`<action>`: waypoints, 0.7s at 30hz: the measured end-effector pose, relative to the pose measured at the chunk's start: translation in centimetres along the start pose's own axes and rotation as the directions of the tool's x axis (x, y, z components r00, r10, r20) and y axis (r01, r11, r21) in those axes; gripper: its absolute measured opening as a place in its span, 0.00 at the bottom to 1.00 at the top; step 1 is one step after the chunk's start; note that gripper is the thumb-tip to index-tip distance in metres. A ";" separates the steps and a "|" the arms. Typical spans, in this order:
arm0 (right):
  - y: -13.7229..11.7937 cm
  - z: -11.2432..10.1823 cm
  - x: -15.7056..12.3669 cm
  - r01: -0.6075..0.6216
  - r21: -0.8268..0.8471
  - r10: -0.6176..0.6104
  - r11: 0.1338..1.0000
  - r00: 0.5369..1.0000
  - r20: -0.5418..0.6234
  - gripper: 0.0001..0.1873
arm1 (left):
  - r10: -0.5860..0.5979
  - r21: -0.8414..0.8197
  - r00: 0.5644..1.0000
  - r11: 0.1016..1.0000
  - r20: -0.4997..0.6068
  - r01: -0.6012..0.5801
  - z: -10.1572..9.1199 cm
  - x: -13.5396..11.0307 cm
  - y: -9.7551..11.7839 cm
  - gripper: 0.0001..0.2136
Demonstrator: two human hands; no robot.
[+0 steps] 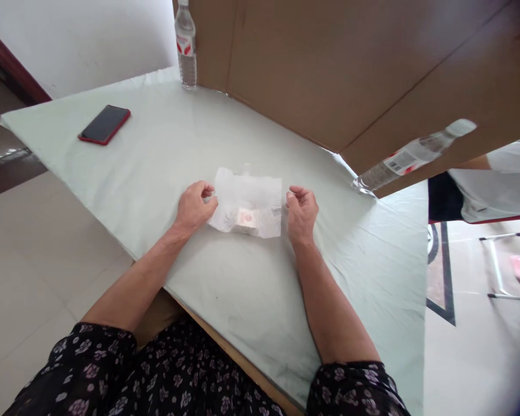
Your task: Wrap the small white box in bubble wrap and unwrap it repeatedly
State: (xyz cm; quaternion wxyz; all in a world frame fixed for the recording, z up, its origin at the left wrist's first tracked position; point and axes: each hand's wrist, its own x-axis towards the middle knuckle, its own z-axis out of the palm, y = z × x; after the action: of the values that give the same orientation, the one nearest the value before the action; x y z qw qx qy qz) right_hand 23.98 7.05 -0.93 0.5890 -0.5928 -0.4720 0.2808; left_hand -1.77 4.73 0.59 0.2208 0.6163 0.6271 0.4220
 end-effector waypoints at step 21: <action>-5.8 -4.5 -5.5 0.028 -0.107 0.079 0.994 0.495 0.865 0.17 | 0.197 -0.380 0.802 0.924 0.564 0.040 -2.5 -1.0 1.9 0.16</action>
State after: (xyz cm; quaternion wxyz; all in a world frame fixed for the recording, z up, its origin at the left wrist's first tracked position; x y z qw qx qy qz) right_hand 24.42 -0.61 4.13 0.2356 -0.4089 -0.7094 0.5235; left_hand -2.48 2.89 3.20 0.5005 0.6892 0.4080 0.3287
